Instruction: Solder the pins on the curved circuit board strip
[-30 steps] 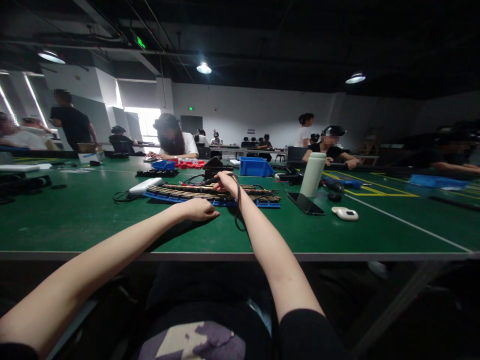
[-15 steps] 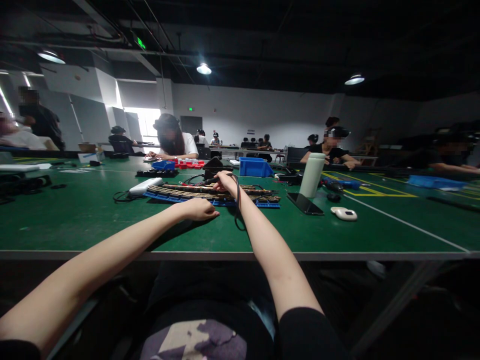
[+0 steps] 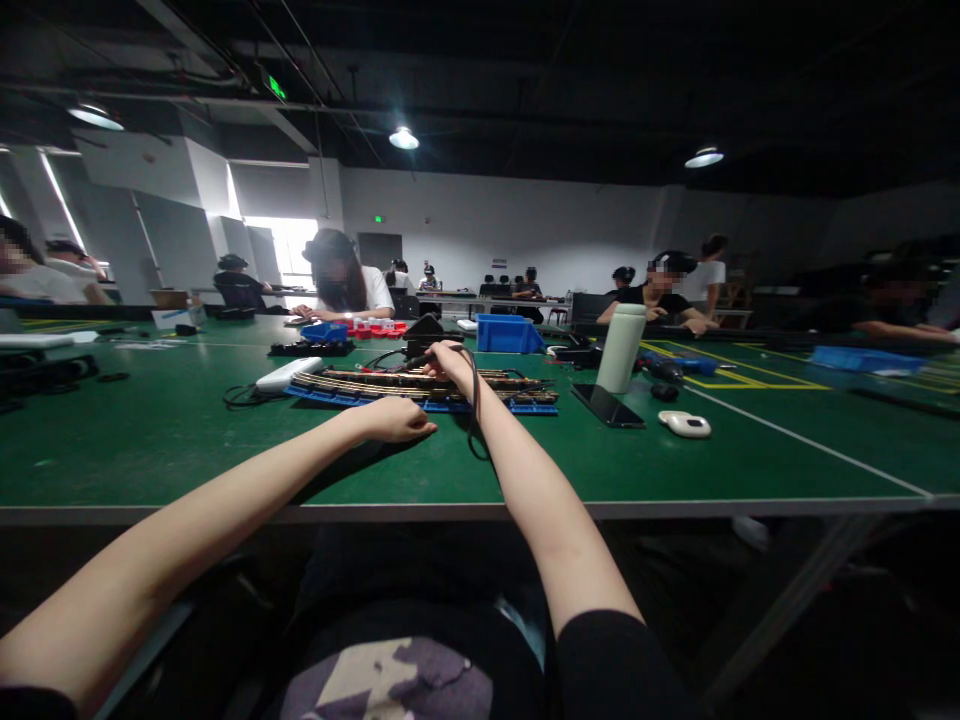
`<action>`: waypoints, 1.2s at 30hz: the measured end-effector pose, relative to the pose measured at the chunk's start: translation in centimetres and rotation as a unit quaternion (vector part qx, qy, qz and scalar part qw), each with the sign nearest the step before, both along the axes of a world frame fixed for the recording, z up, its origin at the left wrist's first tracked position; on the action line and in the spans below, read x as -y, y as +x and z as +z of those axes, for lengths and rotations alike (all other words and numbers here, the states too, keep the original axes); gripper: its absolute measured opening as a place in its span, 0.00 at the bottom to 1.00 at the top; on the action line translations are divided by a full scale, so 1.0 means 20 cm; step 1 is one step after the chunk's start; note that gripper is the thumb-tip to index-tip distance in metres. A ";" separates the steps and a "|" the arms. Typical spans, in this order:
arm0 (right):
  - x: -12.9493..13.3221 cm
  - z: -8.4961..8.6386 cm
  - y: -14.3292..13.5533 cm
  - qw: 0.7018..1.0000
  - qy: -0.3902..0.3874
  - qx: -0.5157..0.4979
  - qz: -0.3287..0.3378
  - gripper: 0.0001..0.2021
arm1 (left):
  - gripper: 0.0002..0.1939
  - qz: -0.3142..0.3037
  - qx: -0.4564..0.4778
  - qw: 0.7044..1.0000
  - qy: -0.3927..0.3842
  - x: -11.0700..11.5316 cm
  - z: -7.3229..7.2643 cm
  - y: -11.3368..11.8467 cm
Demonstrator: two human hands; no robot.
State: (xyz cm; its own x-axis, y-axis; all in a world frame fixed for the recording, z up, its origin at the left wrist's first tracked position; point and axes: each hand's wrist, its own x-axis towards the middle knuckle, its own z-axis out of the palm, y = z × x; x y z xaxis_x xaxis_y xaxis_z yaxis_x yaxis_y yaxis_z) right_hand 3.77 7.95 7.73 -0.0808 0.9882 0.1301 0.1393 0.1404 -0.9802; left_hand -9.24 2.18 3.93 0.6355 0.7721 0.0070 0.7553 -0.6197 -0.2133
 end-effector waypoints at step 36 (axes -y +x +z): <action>-0.03 -0.01 0.00 0.998 0.028 -0.048 0.008 0.10 | 0.26 -0.001 0.007 1.000 -0.008 0.01 0.01 -0.01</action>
